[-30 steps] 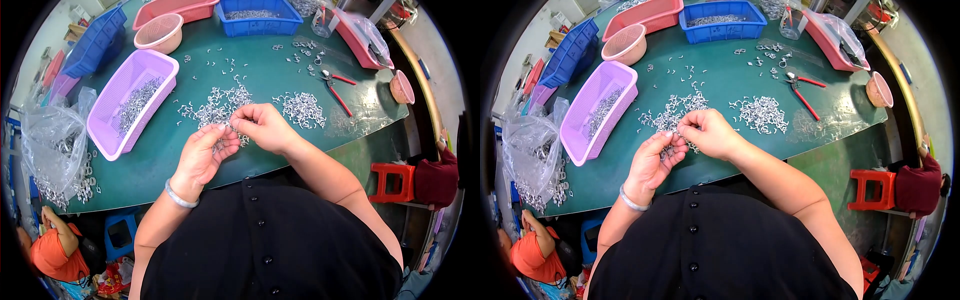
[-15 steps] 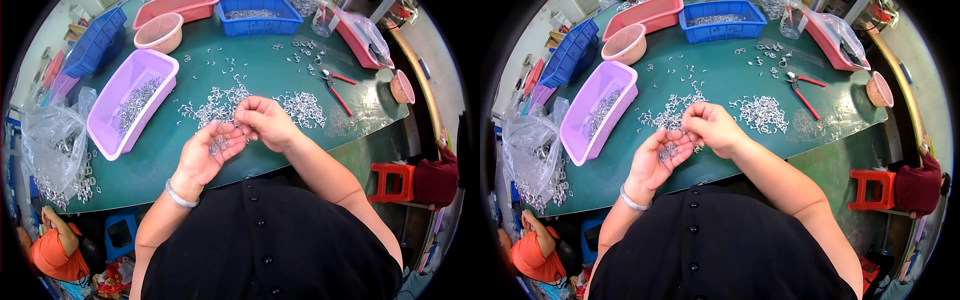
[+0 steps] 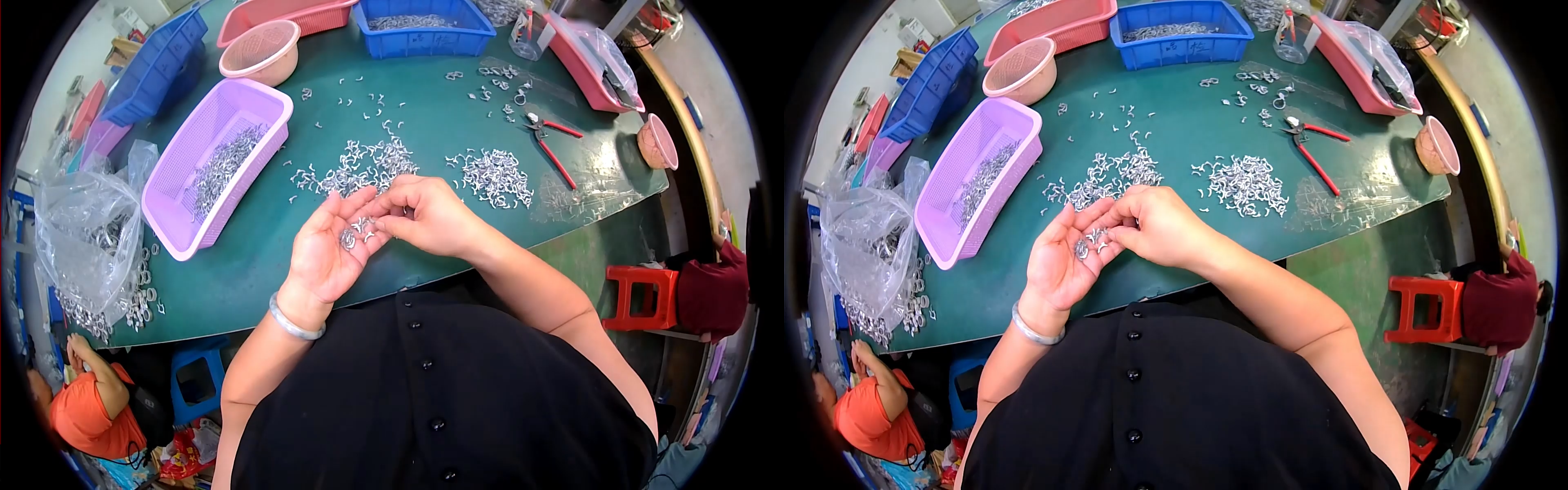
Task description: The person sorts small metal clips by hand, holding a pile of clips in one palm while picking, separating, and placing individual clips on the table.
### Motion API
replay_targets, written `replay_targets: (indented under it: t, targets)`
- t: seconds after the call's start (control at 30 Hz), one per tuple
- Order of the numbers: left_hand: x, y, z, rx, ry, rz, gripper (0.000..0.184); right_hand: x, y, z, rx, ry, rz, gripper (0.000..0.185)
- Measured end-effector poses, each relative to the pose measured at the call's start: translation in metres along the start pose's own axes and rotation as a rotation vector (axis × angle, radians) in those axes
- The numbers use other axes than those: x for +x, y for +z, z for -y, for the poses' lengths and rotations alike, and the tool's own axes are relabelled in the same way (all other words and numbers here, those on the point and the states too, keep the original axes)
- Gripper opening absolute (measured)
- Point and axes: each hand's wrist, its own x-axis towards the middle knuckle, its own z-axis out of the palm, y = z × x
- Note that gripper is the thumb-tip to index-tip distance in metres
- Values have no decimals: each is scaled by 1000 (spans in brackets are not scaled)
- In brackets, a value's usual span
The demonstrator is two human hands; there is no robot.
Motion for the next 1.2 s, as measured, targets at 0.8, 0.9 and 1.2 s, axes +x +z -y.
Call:
replay_targets:
  t: [0.8, 0.9, 1.2]
  targets:
    - [-6, 9, -2, 29, 29, 37, 45, -3, -9, -8, 955, 315, 101, 8]
    - [-6, 8, -2, 22, 29, 35, 46, -3, -9, -12, 1020, 327, 115, 8]
    - [-6, 10, -5, -54, 35, 48, 48, -1, -14, -2, 1200, 326, 72, 6]
